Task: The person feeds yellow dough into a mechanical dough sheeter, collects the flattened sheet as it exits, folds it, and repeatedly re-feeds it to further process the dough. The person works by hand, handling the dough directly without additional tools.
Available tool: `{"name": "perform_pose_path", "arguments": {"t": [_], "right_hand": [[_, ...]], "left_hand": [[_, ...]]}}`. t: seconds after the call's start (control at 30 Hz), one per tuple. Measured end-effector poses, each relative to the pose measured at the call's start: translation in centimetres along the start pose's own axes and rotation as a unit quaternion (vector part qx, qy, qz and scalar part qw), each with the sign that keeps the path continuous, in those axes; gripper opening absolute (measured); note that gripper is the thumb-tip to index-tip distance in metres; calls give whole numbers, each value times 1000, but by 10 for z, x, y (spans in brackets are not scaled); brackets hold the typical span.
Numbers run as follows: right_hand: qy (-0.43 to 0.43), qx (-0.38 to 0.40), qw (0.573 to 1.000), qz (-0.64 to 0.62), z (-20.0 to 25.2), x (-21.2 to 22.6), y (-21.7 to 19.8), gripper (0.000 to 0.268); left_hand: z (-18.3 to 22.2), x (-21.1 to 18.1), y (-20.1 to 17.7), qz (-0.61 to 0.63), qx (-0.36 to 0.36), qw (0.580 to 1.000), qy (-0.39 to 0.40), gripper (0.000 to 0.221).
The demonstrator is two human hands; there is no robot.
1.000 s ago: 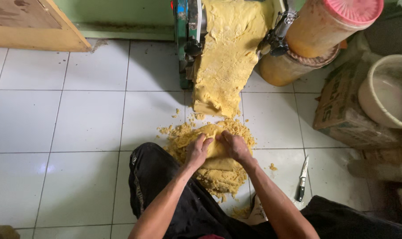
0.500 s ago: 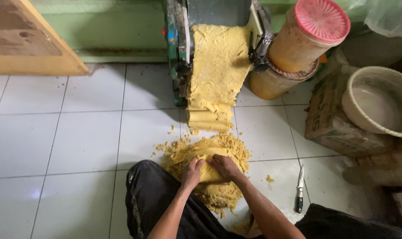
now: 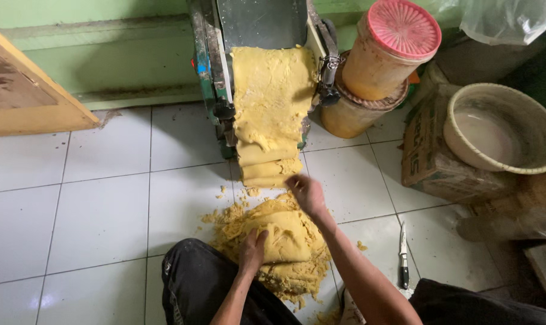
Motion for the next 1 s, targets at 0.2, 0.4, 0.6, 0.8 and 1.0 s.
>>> {"name": "perform_pose_path", "arguments": {"t": [0.2,0.4,0.6,0.8,1.0], "right_hand": [[7,-136,947,-291,-45,68,-48,17],[-30,-165,915,-367,-52,131,-47,13],[-251,-325,904,-117,-3,166,-92,5],[-393,-386,816,177,-5,221,-144,11],[-437,-289,791,314,-36,268,-150,14]], "left_hand": [[6,14,5,23,28,996,-86,57],[2,2,-4,-17,6,997,-70,62],[3,8,1,25,24,995,-93,61],[5,18,10,44,82,981,-168,75],[8,33,15,15,105,971,-214,78]]}}
Point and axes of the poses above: each hand's wrist, its own z-axis away from the middle knuckle, its own y-axis out of the palm, x = y × z, the point moved 8 cm from there along -z, towards the middle knuckle, and after that the axes turned 14 degrees about y, right-handed, at the moved point
